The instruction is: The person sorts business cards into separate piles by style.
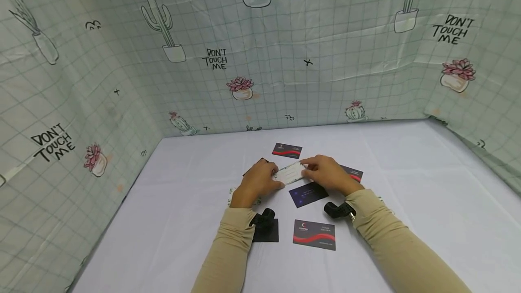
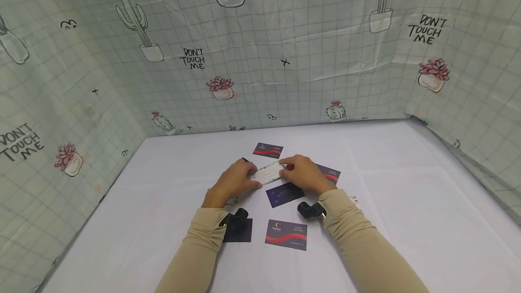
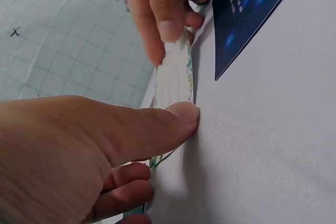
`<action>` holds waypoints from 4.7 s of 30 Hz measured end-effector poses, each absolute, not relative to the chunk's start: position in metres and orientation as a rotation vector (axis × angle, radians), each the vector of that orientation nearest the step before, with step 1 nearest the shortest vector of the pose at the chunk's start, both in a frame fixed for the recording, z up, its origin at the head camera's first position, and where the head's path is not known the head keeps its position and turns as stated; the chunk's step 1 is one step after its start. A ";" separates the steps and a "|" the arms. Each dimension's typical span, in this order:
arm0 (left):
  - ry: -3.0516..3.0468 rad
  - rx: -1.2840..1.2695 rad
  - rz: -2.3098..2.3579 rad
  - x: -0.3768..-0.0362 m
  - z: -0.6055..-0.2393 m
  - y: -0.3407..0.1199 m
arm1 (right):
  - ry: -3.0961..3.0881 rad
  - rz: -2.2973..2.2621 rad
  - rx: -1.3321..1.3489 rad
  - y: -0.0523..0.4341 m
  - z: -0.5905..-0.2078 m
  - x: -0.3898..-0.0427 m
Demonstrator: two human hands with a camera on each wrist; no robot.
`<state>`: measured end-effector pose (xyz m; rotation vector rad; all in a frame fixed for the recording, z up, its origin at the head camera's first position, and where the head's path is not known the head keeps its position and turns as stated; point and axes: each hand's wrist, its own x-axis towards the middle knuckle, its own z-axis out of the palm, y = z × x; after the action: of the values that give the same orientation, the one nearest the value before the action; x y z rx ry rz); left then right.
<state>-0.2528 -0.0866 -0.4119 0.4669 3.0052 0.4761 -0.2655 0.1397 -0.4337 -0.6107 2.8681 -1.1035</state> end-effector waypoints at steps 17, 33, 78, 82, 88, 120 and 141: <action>2.939 0.532 0.660 -0.256 -0.414 -0.090 | 2.875 -1.233 -0.578 0.140 -0.436 -0.265; 2.949 0.607 0.745 -0.251 -0.410 -0.093 | 2.890 -1.317 -0.498 0.141 -0.434 -0.266; 2.911 0.652 1.098 -0.237 -0.415 -0.119 | 2.546 -1.663 -0.573 0.129 -0.431 -0.258; 2.896 0.649 1.124 -0.236 -0.415 -0.124 | 2.528 -1.654 -0.577 0.125 -0.431 -0.258; 2.896 0.694 1.136 -0.234 -0.415 -0.132 | 2.497 -1.663 -0.573 0.118 -0.428 -0.254; 2.859 0.645 1.163 -0.218 -0.415 -0.158 | 2.442 -1.618 -0.648 0.093 -0.429 -0.238; 2.866 0.539 1.204 -0.211 -0.417 -0.182 | 2.367 -1.604 -0.604 0.068 -0.421 -0.234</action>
<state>-0.2112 -0.1822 -0.4168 0.5385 2.8658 1.2038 -0.2343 0.0683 -0.4213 -0.6037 2.3675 -1.6045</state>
